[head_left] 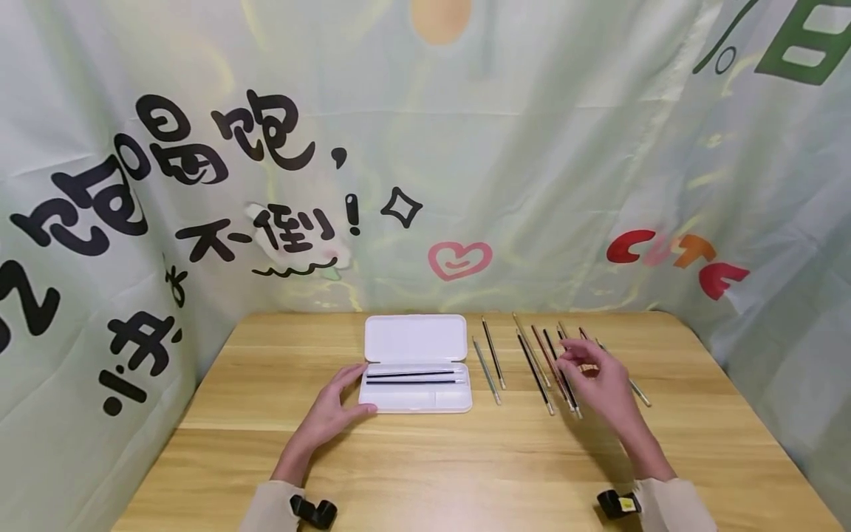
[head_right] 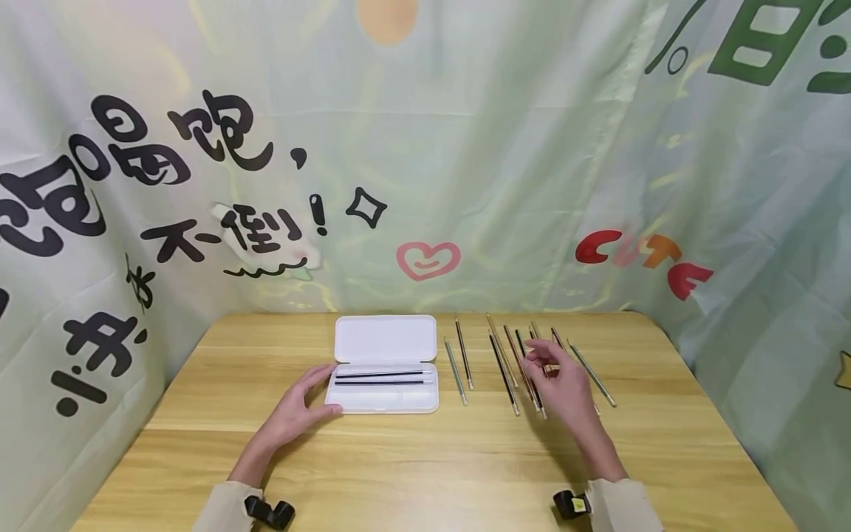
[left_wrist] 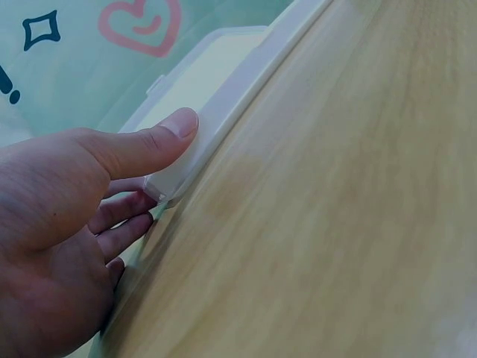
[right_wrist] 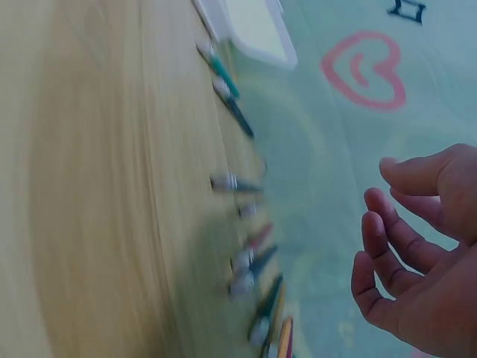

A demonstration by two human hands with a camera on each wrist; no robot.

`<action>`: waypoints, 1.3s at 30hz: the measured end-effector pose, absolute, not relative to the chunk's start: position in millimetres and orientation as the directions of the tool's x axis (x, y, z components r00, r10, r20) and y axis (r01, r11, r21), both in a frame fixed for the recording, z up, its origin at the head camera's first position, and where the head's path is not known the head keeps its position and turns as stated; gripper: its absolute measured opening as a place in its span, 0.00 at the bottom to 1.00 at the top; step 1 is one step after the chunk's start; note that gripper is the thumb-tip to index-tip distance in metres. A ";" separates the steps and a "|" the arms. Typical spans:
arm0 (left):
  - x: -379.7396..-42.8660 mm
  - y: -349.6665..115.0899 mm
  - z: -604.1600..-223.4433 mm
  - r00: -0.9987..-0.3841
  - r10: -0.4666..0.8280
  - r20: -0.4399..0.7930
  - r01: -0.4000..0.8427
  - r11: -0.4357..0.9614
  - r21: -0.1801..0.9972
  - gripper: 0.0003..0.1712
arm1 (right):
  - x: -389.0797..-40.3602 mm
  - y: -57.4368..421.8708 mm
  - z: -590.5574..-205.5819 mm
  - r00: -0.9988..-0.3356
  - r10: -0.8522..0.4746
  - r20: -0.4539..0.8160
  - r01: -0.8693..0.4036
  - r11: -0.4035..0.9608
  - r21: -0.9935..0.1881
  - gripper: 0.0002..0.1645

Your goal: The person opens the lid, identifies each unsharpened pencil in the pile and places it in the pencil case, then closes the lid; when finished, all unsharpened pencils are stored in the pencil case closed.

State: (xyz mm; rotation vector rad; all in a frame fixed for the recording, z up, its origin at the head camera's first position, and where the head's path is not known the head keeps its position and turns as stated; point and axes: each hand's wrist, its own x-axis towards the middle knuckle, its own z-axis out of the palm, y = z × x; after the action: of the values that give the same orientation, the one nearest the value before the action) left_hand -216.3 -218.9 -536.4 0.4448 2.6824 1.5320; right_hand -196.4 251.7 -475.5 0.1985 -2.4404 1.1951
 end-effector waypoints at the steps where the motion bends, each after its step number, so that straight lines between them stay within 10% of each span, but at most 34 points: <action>1: -216.0 -218.8 -536.2 -0.960 0.251 0.122 0.232 0.476 0.848 0.48 | -197.0 256.0 -476.0 -0.903 0.067 0.424 -0.293 0.626 -0.723 0.17; 39: -216.9 -220.3 -534.4 -0.955 0.267 0.131 0.249 0.477 0.843 0.48 | -189.5 329.1 -504.1 -0.950 0.191 0.247 0.017 0.821 -0.570 0.09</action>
State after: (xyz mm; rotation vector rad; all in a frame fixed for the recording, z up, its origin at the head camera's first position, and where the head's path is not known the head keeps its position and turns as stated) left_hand -216.9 -220.3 -534.4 0.4692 2.6844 1.5268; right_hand -189.5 329.1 -504.1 -0.1581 -2.7112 0.8449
